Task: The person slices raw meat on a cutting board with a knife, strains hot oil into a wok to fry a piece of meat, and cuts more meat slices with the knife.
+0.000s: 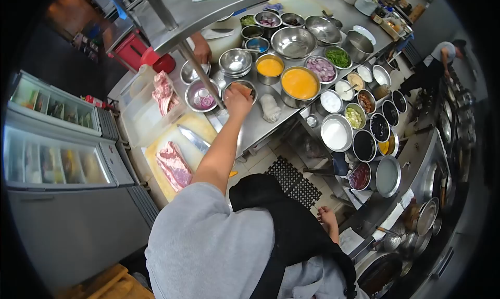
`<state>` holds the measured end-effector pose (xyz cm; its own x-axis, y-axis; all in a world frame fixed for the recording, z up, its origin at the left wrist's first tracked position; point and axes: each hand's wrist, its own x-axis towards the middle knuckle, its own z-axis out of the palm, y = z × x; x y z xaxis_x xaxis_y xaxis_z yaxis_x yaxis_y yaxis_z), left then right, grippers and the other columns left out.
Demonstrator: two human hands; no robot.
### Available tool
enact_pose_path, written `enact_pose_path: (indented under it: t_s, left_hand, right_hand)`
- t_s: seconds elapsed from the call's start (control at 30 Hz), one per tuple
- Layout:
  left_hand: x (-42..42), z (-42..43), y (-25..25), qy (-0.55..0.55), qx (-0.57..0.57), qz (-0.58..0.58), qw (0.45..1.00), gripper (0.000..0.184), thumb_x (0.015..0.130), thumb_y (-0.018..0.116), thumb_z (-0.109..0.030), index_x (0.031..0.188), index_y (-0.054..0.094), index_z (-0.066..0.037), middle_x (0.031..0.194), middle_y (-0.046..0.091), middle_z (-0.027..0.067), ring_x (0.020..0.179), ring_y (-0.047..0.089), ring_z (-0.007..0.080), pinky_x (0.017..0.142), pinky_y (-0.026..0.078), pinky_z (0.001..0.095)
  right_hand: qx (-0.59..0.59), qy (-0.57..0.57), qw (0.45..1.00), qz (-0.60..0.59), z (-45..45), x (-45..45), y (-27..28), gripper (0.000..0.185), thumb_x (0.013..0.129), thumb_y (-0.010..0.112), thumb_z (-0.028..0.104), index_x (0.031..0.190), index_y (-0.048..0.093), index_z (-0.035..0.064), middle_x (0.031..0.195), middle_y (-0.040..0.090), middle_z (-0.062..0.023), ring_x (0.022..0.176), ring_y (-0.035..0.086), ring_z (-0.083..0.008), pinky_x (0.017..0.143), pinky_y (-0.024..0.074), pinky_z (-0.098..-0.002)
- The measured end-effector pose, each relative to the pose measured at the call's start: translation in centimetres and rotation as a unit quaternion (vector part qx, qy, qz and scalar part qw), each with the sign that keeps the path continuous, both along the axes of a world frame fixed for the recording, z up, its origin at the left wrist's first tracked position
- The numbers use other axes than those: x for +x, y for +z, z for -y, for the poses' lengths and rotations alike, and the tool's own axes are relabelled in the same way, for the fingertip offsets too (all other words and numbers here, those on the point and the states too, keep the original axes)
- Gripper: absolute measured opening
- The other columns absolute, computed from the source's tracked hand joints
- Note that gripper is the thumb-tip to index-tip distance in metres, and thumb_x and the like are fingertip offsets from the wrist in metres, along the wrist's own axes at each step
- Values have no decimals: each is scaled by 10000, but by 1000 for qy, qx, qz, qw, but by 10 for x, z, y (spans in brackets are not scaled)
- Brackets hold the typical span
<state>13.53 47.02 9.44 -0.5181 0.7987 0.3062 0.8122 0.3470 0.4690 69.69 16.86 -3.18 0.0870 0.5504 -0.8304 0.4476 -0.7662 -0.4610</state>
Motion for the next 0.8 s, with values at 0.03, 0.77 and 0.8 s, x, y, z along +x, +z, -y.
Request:
enact_pose_path:
  t_s: [0.03,0.77,0.8]
  left_hand:
    - [-11,-12,-11,8,-50,-8,999,752,792,798,-341,1306,485,112,1333,526,292,1262,503,442,1082,426,494]
    - [-9,-16,48,-196,-79,-15,977,711,630,865,-325,1195,585,2,1218,645,216,1200,591,391,1026,478,460]
    - [-4,-17,52,-271,-32,-2,962,671,629,864,-318,1167,611,-6,1198,653,211,1193,592,389,1030,472,467]
  right_hand:
    - [16,36,999,3,-8,-9,4,353,1032,593,328,1182,630,11,863,678,-73,640,676,-177,549,520,-331]
    - [70,-5,996,52,78,-6,-20,369,965,660,319,1039,710,-39,794,724,-187,677,723,-278,663,554,-394]
    - [119,20,988,95,85,-2,-34,366,937,672,338,990,733,-18,836,726,-217,781,727,-342,731,558,-432]
